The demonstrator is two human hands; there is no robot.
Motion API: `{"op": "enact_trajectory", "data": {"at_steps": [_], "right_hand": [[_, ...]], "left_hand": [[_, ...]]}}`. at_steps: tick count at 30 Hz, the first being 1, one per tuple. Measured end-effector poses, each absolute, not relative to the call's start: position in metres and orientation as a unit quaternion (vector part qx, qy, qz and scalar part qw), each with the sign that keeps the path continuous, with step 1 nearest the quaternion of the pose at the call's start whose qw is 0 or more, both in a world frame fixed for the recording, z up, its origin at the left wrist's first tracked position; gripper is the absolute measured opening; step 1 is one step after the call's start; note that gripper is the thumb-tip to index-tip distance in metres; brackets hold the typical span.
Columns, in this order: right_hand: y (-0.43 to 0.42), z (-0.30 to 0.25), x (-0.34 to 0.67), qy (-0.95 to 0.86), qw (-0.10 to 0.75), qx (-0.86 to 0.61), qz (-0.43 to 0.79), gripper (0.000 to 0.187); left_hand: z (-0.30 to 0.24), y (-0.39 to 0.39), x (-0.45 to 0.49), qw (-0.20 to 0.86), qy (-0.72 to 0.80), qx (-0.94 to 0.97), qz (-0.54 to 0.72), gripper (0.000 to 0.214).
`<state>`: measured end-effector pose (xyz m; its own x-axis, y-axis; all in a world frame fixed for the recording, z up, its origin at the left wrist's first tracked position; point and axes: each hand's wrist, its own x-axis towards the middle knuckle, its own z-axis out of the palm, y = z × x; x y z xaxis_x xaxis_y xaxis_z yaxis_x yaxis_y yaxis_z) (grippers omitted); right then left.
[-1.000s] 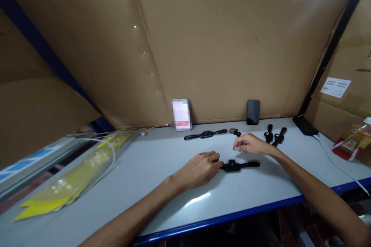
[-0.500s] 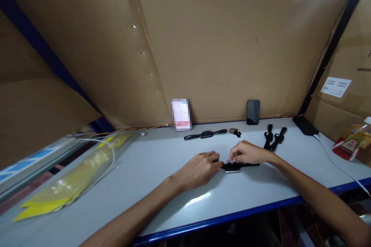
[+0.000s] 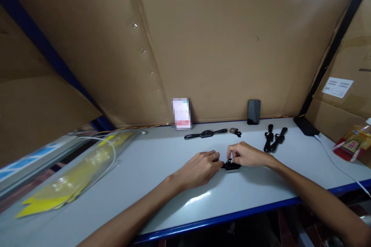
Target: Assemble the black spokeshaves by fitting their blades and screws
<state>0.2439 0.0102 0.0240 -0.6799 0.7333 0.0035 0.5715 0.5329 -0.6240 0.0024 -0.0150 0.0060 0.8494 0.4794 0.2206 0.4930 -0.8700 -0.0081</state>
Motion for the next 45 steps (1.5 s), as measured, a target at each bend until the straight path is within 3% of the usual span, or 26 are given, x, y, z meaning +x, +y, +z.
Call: {"op": "enact_trajectory", "data": {"at_steps": [9,18,24,33,45], "right_hand": [[0.016,0.017,0.236,-0.803,0.167,-0.414,0.394,0.025],[0.022,0.014,0.242,-0.757,0.139,-0.392,0.505,0.012],[0.020,0.016,0.243,-0.818,0.164,-0.415,0.361,0.007],[-0.002,0.035,0.242,-0.870,0.087,-0.456,0.167,0.011],[0.002,0.032,0.245,-0.875,0.106,-0.421,0.216,0.011]], "left_hand": [[0.008,-0.016,0.003,0.048,-0.256,-0.961,-0.091,0.023],[0.008,-0.017,0.004,0.045,-0.257,-0.961,-0.089,0.018],[0.011,-0.018,0.005,0.041,-0.253,-0.961,-0.104,0.023],[0.011,-0.018,0.005,0.037,-0.252,-0.961,-0.111,0.022],[0.012,-0.019,0.005,0.051,-0.255,-0.960,-0.106,0.018]]}}
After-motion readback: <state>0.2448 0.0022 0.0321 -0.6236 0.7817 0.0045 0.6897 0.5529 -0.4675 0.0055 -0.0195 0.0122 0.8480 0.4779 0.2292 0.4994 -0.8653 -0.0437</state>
